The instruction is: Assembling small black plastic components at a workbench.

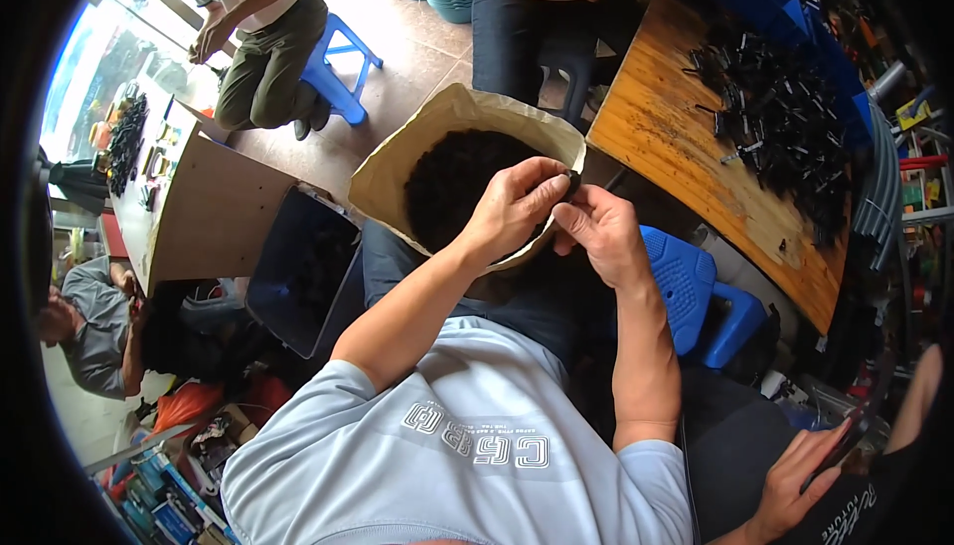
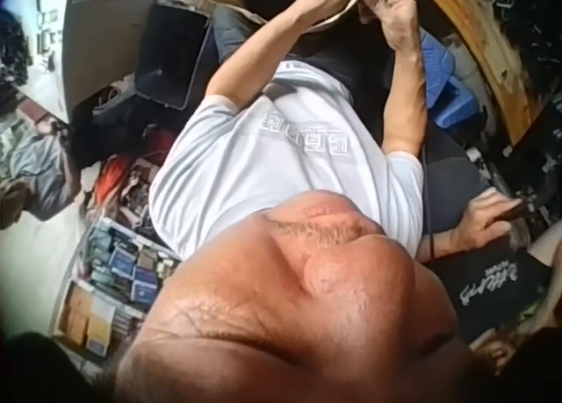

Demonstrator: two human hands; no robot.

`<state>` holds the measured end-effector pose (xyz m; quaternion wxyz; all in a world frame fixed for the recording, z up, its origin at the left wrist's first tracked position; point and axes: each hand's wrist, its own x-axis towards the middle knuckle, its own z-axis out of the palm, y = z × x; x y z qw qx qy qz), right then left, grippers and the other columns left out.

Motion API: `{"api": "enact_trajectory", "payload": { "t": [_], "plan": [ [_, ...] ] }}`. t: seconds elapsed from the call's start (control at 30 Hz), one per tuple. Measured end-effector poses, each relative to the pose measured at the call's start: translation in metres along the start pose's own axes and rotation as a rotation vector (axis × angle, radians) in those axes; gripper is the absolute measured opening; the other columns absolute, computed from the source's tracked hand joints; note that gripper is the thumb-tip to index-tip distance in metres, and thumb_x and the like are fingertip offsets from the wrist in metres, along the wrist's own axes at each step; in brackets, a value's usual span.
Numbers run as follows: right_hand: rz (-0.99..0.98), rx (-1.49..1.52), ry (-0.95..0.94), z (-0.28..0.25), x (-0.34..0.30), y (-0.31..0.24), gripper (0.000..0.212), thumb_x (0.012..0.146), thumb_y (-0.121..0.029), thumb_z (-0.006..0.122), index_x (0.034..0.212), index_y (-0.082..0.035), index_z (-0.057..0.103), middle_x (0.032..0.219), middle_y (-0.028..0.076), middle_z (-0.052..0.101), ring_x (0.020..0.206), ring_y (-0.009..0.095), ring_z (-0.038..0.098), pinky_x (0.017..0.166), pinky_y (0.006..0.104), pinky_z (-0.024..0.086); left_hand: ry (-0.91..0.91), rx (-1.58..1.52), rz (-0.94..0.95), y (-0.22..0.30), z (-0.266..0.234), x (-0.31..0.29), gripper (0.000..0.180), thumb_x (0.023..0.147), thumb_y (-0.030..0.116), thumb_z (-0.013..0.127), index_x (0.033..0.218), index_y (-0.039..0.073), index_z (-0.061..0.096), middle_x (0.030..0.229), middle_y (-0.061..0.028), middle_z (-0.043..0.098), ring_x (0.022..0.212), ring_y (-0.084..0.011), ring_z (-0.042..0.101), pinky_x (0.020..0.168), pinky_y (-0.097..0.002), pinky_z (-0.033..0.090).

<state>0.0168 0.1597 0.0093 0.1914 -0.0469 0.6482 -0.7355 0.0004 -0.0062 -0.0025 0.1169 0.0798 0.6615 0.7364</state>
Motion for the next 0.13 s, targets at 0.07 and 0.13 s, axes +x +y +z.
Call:
{"api": "enact_trajectory", "payload": {
  "t": [0.07, 0.13],
  "plan": [
    [0.069, -0.186, 0.003, -0.0107, 0.0036, -0.0029, 0.032, 0.088, -0.026, 0.070, 0.103, 0.001, 0.063, 0.073, 0.001, 0.060, 0.061, 0.009, 0.055, 0.058, 0.0208, 0.045, -0.016, -0.068, -0.043, 0.0009, -0.0027, -0.0015, 0.029, 0.095, 0.020, 0.060, 0.111, -0.004, 0.058, 0.093, -0.0076, 0.065, 0.086, -0.0107, 0.058, 0.077, -0.0274, 0.049],
    [0.001, -0.411, 0.069, -0.0152, 0.0057, 0.0006, 0.033, 0.088, -0.030, 0.070, 0.104, -0.002, 0.063, 0.074, 0.000, 0.060, 0.059, 0.007, 0.052, 0.057, 0.0202, 0.045, -0.086, -0.037, 0.113, 0.0016, -0.0066, -0.0060, 0.028, 0.094, 0.022, 0.061, 0.113, 0.000, 0.059, 0.097, -0.0072, 0.064, 0.090, -0.0114, 0.057, 0.081, -0.0254, 0.047]
  ]
}}
